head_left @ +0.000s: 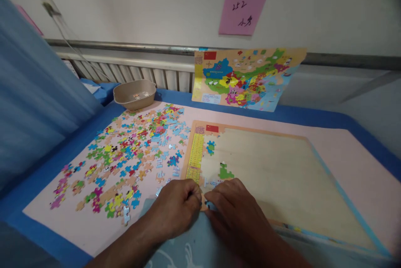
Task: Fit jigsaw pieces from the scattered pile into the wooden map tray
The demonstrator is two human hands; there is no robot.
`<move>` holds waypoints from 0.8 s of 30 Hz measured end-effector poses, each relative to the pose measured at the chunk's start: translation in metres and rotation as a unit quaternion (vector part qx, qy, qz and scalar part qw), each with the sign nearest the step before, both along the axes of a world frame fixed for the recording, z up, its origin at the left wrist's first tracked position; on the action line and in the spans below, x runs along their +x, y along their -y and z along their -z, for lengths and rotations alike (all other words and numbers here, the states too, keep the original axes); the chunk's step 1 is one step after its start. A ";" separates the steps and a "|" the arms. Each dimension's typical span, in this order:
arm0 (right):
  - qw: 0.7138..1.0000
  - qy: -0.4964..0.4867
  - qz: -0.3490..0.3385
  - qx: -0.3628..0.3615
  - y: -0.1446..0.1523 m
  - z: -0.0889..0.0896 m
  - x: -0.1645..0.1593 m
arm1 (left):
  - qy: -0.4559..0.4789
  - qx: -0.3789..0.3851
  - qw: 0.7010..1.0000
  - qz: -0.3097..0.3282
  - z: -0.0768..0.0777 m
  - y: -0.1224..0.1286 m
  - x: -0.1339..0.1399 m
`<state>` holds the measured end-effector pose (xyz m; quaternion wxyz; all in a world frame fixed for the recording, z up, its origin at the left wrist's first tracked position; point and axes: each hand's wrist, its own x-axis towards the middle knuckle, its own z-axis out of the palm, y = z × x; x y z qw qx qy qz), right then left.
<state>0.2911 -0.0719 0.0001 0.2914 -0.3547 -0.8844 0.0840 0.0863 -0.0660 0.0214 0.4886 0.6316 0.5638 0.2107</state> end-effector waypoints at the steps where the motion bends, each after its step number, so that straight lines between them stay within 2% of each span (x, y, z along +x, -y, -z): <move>1: 1.000 0.003 0.005 0.000 0.000 0.000 0.000 | -0.015 0.009 1.000 -0.008 -0.001 0.001 -0.001; 5: 0.997 0.037 0.060 -0.007 -0.004 0.002 0.001 | -0.127 0.119 0.983 -0.054 0.002 0.014 -0.005; 7: 0.994 0.066 0.080 -0.029 -0.006 0.004 0.001 | -0.158 0.190 0.968 -0.032 0.008 0.023 -0.007; 10: 0.989 0.096 0.088 -0.064 -0.009 0.006 -0.001 | -0.177 0.290 0.940 0.034 0.020 0.035 -0.007; 12: 0.987 0.106 0.089 -0.077 -0.011 0.006 -0.002 | -0.184 0.331 0.924 0.057 0.027 0.039 -0.006; 18: 0.988 0.105 0.090 -0.066 -0.014 0.007 -0.006 | -0.190 0.337 0.918 0.087 0.032 0.042 -0.010; 24: 0.988 0.107 0.085 -0.073 -0.012 0.007 -0.007 | -0.113 0.288 0.949 0.066 0.026 0.039 -0.015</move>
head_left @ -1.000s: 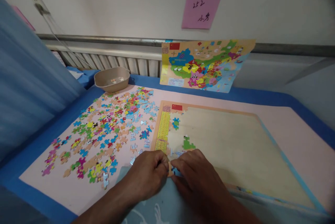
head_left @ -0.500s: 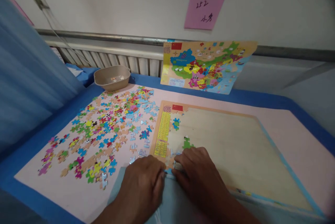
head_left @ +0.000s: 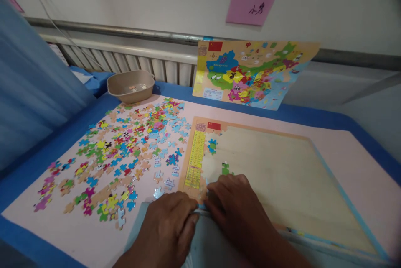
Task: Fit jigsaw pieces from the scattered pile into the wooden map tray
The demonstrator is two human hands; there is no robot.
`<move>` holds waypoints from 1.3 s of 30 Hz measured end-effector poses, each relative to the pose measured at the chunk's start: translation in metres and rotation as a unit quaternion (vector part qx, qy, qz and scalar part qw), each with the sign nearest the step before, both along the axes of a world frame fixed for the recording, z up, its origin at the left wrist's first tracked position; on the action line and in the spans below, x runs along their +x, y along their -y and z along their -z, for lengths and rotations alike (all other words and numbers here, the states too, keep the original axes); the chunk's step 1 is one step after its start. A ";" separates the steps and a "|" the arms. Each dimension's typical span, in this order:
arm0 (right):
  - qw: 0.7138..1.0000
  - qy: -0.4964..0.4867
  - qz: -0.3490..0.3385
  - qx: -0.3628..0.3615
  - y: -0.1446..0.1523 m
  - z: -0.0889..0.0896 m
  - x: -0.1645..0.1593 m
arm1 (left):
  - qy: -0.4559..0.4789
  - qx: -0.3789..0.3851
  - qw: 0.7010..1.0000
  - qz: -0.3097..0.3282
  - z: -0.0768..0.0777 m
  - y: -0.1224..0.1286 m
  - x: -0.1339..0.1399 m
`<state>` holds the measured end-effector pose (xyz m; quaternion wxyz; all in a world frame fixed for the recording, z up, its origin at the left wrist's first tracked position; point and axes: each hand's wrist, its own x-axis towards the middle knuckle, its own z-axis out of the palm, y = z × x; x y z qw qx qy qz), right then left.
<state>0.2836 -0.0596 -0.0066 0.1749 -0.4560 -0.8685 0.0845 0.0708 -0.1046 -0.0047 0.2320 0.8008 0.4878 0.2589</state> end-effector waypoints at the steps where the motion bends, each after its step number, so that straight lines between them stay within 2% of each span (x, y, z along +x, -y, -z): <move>1: 1.000 0.000 0.000 -0.004 0.000 0.000 0.000 | 0.013 0.001 1.000 -0.002 -0.001 -0.001 0.000; 6: 1.000 -0.003 0.003 -0.012 0.000 0.001 0.001 | 0.049 0.048 0.998 -0.006 0.001 -0.004 -0.001; 14: 1.000 -0.020 -0.002 -0.002 0.001 0.005 0.004 | 0.053 0.046 0.998 -0.006 -0.002 -0.004 0.000; 19: 1.000 -0.005 -0.016 0.001 0.004 0.001 0.010 | 0.054 0.072 0.996 -0.009 -0.004 -0.005 0.000; 26: 0.997 0.029 -0.044 0.057 0.010 0.001 0.010 | 0.060 0.064 0.996 -0.016 -0.005 -0.005 -0.001; 33: 0.997 0.033 -0.045 0.048 0.010 0.004 0.007 | 0.054 0.067 0.996 -0.016 -0.003 -0.006 0.000; 39: 0.996 0.026 -0.059 0.069 0.010 0.011 0.006 | 0.051 0.063 0.997 -0.016 -0.002 -0.006 0.000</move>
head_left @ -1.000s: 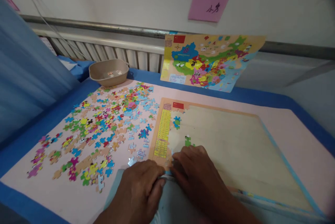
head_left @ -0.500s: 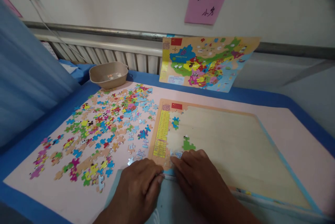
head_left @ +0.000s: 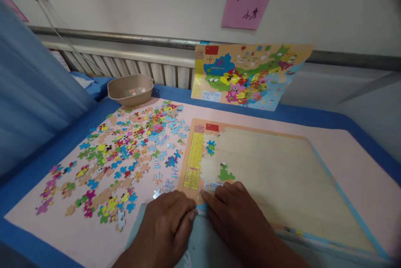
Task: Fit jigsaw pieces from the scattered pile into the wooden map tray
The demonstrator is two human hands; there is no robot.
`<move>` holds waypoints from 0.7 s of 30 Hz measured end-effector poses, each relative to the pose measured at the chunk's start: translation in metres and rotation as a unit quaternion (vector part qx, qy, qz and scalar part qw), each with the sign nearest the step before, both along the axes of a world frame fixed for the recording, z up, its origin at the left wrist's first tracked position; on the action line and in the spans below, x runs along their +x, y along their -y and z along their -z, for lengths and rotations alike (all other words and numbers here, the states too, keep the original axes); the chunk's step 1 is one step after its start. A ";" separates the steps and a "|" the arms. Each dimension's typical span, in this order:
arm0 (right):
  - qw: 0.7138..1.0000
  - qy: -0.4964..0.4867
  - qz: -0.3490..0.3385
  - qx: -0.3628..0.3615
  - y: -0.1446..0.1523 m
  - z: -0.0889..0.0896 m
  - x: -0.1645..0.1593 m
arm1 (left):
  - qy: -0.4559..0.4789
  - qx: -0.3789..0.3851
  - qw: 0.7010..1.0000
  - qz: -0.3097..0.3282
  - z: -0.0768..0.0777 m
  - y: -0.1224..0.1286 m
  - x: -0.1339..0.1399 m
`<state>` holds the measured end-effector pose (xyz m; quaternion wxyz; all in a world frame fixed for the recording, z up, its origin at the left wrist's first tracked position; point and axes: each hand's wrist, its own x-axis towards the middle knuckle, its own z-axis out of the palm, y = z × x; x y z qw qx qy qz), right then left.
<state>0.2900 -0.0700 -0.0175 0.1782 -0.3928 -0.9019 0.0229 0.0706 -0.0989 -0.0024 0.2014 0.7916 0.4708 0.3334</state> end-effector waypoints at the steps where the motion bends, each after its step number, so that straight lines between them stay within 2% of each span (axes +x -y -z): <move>1: 1.000 -0.003 -0.001 0.006 0.000 0.000 -0.001 | 0.001 -0.001 1.000 0.001 0.000 0.000 0.000; 6: 0.998 -0.027 0.025 0.049 0.004 -0.005 -0.004 | 0.005 -0.006 1.000 0.002 0.003 0.000 -0.001; 16: 0.998 -0.026 0.027 -0.040 0.013 -0.007 -0.002 | 0.005 -0.017 1.000 -0.002 0.003 0.000 -0.001; 21: 0.999 -0.027 0.032 -0.023 0.010 -0.005 -0.001 | 0.004 -0.015 1.000 0.000 0.003 0.000 -0.001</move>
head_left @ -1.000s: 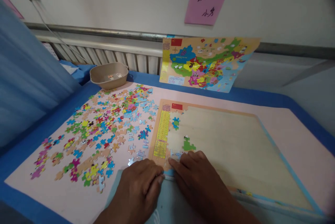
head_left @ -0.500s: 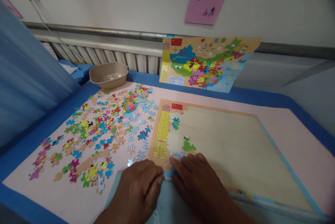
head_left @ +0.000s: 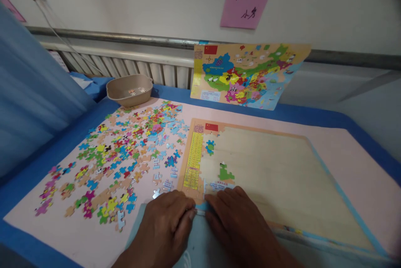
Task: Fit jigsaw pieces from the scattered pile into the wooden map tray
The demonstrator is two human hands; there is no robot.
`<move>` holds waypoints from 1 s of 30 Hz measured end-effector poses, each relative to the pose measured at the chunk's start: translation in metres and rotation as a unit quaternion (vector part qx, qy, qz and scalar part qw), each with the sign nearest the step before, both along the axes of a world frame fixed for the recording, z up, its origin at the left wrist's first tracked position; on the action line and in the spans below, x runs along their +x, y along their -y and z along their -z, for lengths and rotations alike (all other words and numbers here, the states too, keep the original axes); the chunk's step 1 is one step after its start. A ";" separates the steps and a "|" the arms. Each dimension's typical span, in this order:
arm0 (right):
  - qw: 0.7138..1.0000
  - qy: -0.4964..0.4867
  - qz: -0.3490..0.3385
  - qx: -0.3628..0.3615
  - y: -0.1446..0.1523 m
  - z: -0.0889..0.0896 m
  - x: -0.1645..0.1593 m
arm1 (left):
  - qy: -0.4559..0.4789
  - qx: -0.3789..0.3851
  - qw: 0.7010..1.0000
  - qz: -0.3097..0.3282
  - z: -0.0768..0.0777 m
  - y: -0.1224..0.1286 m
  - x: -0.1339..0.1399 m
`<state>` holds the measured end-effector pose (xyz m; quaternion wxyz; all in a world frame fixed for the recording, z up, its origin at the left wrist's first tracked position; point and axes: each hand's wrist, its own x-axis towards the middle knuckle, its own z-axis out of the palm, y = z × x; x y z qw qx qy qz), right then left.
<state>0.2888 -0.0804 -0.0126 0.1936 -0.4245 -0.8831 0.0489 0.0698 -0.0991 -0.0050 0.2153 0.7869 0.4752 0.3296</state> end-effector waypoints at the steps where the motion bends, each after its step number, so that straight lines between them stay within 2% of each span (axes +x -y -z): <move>1: 1.000 0.002 0.003 0.008 0.000 0.000 0.000 | 0.002 0.001 1.000 0.000 0.000 0.000 0.000; 7: 1.000 0.023 0.005 0.015 -0.004 0.001 0.001 | -0.002 -0.007 1.000 0.005 -0.003 -0.001 0.000; 15: 0.999 0.019 -0.003 -0.046 -0.004 0.004 0.003 | -0.009 -0.012 1.000 0.000 -0.002 0.000 0.000; 24: 0.995 0.055 -0.013 -0.084 -0.007 -0.001 0.003 | -0.012 -0.006 1.000 0.001 -0.001 0.000 0.000; 30: 0.993 0.071 -0.007 -0.096 -0.008 0.003 0.001 | -0.014 -0.015 1.000 -0.003 0.001 0.000 0.000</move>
